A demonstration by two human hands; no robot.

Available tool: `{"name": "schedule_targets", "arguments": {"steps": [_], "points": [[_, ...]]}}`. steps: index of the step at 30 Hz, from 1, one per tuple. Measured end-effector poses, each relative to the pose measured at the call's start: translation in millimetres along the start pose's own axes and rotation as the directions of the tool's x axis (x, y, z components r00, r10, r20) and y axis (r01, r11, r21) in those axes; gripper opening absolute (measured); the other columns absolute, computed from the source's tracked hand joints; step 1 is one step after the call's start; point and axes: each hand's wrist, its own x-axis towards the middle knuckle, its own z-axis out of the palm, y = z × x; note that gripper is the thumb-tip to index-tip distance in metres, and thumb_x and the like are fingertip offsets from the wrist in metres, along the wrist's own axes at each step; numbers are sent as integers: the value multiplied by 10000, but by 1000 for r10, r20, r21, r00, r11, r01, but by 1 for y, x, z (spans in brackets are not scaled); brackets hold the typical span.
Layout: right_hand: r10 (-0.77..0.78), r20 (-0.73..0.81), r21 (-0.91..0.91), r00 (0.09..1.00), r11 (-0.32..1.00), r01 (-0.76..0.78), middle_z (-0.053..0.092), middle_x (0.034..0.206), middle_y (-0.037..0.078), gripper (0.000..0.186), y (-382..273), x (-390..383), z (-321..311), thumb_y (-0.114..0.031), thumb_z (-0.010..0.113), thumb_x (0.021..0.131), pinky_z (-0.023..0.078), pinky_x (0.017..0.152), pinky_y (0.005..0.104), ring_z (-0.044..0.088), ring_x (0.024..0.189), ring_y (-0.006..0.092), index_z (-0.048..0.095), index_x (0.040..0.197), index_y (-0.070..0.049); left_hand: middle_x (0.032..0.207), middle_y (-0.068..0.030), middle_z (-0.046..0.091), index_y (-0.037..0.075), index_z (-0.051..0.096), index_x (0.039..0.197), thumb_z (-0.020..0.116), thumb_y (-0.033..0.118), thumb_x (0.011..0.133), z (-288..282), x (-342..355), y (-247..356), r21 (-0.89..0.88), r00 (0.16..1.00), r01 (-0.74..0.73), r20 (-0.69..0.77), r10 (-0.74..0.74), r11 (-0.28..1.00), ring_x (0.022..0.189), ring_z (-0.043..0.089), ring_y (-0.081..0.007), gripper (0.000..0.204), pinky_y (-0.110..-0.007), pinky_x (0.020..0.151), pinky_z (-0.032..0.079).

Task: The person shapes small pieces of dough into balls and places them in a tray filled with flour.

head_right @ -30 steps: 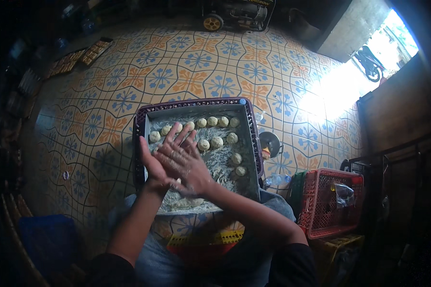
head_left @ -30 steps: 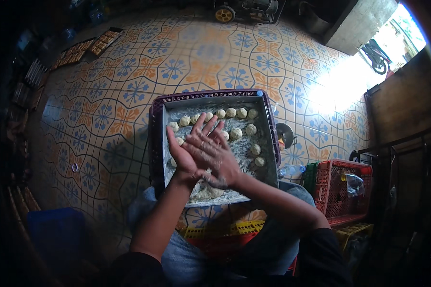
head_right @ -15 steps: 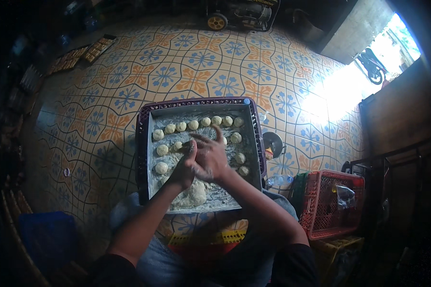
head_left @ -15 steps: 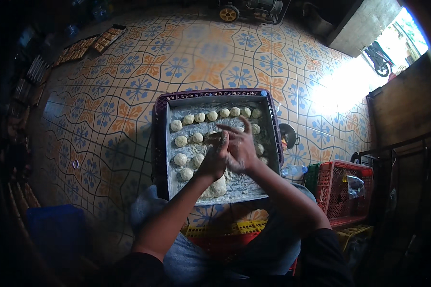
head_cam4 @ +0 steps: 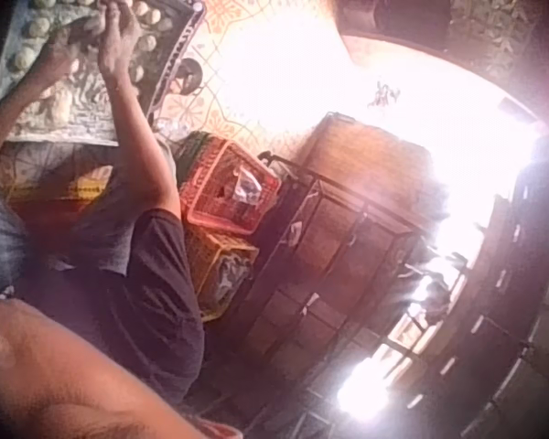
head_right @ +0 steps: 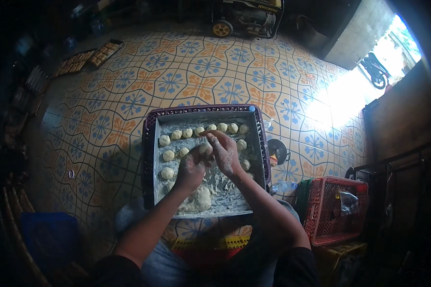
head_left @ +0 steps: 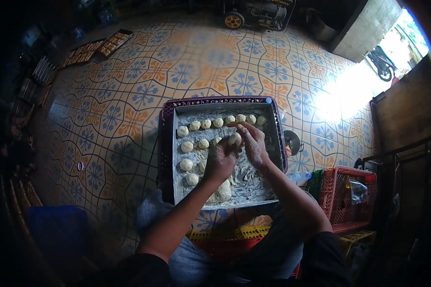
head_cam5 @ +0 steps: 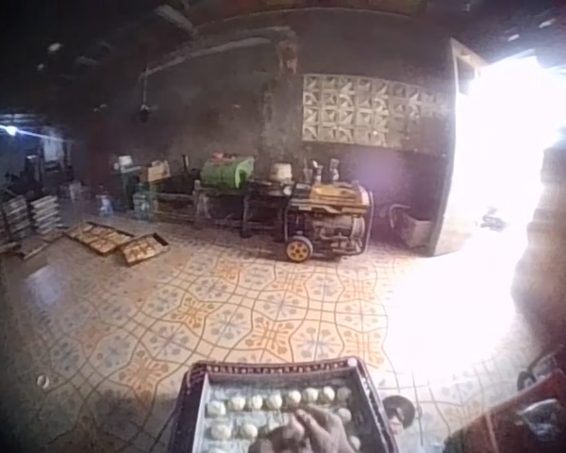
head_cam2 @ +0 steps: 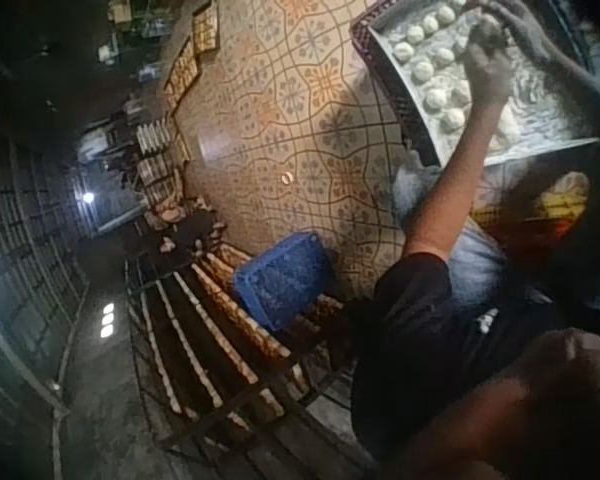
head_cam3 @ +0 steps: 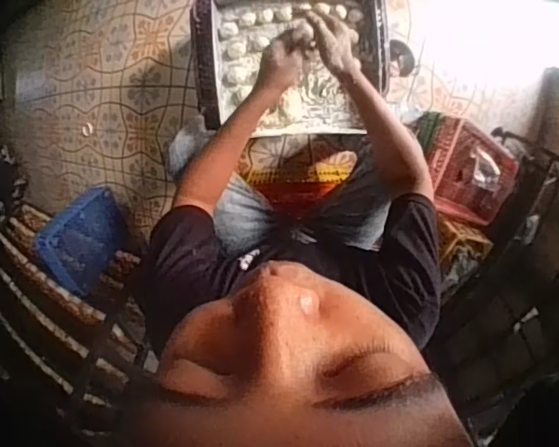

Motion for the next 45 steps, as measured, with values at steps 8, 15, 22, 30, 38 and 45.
{"name": "schedule_targets", "arguments": {"steps": [8, 15, 22, 30, 38, 45], "points": [[-192, -81, -331, 978, 931, 155, 547, 923, 71, 279, 7, 1, -3, -210, 743, 915, 479, 688, 299, 563, 809, 171, 748, 1125, -27, 1172, -62, 701, 56, 630, 1308, 394, 383, 1110, -17, 15, 4, -669, 943, 334, 235, -237, 664, 1032, 677, -160, 449, -363, 965, 511], [-134, -97, -229, 986, 967, 109, 548, 886, 60, 232, 15, 1, -2, -219, 754, 912, 480, 661, 312, 558, 808, 155, 718, 989, -3, 1122, -71, 741, 73, 648, 1307, 440, 404, 1091, -3, 11, 6, -450, 946, 311, 65, -316, 837, 970, 706, -159, 447, -342, 901, 525], [-80, -83, -161, 993, 985, 65, 529, 881, 21, 220, 20, -11, 2, -212, 721, 969, 461, 657, 242, 524, 774, 79, 668, 947, 1, 1106, -41, 714, 81, 638, 1314, 442, 392, 1093, -3, 0, 4, -366, 927, 364, 52, -372, 856, 965, 667, -121, 429, -319, 872, 498], [-20, -129, -146, 991, 989, 1, 597, 835, 11, 192, 39, -15, -19, -211, 742, 949, 431, 647, 244, 513, 721, 79, 710, 946, -23, 1038, -34, 723, 70, 665, 1253, 517, 402, 1066, 4, 9, -14, -324, 935, 356, 119, -335, 877, 938, 666, -125, 409, -313, 844, 509], [-35, -155, -175, 987, 985, 7, 601, 829, 19, 209, 40, -5, -25, -220, 717, 968, 449, 661, 257, 546, 759, 73, 709, 934, -14, 1092, -51, 737, 60, 642, 1295, 462, 388, 1081, 9, 23, -6, -285, 943, 328, 148, -297, 900, 962, 678, -125, 431, -325, 878, 520], [7, -86, 171, 996, 985, 8, 604, 1099, 55, 416, 9, 10, -10, -234, 623, 1037, 546, 695, 257, 604, 889, 108, 507, 1402, -72, 1109, -131, 730, 13, 633, 1257, 378, 398, 1096, -8, 43, -13, -141, 973, 98, 222, -65, 985, 1026, 693, -232, 489, -376, 930, 497]]}}
